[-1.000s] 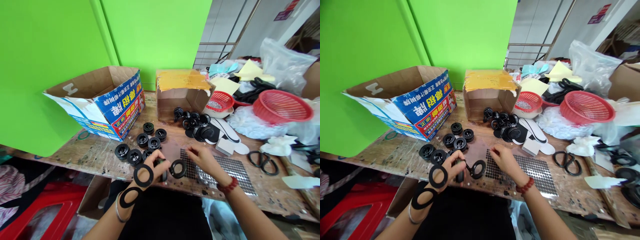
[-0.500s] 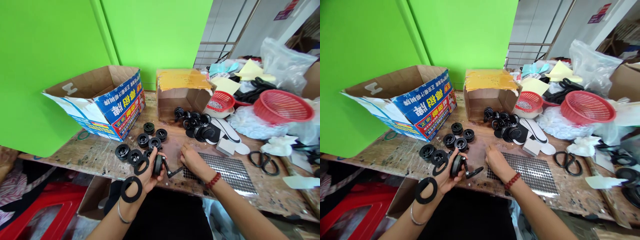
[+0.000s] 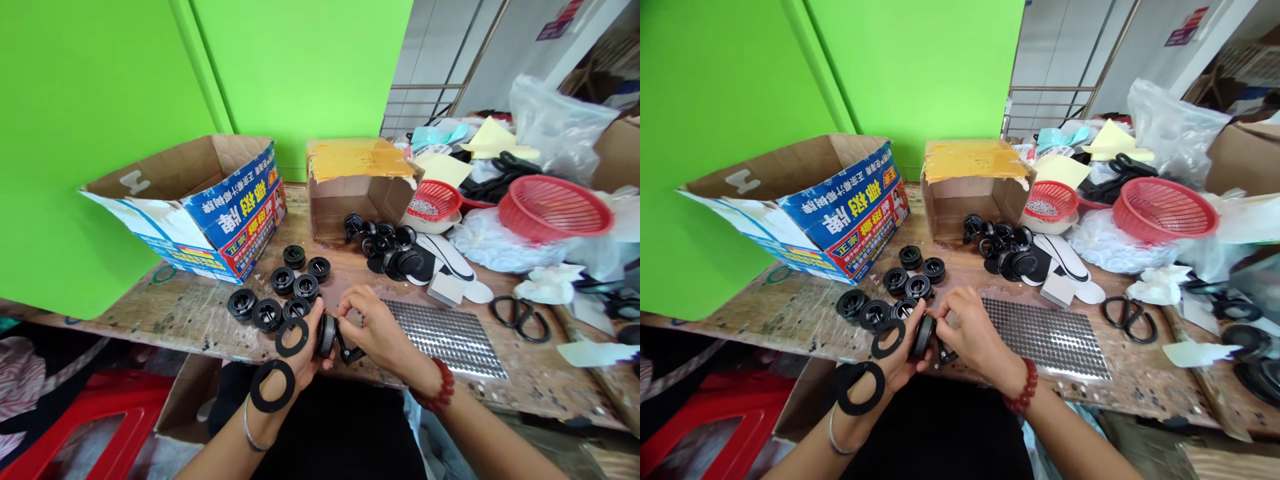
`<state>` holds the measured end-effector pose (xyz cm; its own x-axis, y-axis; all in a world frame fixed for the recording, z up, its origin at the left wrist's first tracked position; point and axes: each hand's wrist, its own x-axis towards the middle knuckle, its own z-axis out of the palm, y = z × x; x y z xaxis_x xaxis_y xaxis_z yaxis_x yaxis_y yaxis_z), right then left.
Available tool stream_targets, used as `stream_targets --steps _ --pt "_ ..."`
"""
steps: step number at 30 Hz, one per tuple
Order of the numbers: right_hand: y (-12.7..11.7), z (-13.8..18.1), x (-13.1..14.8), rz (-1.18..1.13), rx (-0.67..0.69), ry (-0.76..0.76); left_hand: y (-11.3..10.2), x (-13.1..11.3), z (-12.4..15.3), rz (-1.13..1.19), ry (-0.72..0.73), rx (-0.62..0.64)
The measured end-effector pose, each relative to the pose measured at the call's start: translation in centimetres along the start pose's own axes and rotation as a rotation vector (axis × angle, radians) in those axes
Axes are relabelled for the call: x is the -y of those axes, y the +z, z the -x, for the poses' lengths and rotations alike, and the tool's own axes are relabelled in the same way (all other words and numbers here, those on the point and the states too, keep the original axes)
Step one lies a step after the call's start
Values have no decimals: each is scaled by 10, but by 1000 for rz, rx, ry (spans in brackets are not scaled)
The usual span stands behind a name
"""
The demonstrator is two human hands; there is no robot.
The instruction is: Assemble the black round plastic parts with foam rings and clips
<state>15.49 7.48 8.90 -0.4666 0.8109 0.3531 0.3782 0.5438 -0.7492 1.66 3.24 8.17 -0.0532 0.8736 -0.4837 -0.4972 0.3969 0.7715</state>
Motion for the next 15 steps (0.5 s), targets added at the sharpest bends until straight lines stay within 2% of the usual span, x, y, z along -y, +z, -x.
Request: stream_targets --steps 4,10,15 --pt "1 0 -3 73 19 -16 -2 4 0 21 25 72" --pt "-1 14 2 167 0 -128 -5 12 -6 81 -18 11" --pt "-8 28 15 249 93 -204 -4 16 -6 66 6 -5"
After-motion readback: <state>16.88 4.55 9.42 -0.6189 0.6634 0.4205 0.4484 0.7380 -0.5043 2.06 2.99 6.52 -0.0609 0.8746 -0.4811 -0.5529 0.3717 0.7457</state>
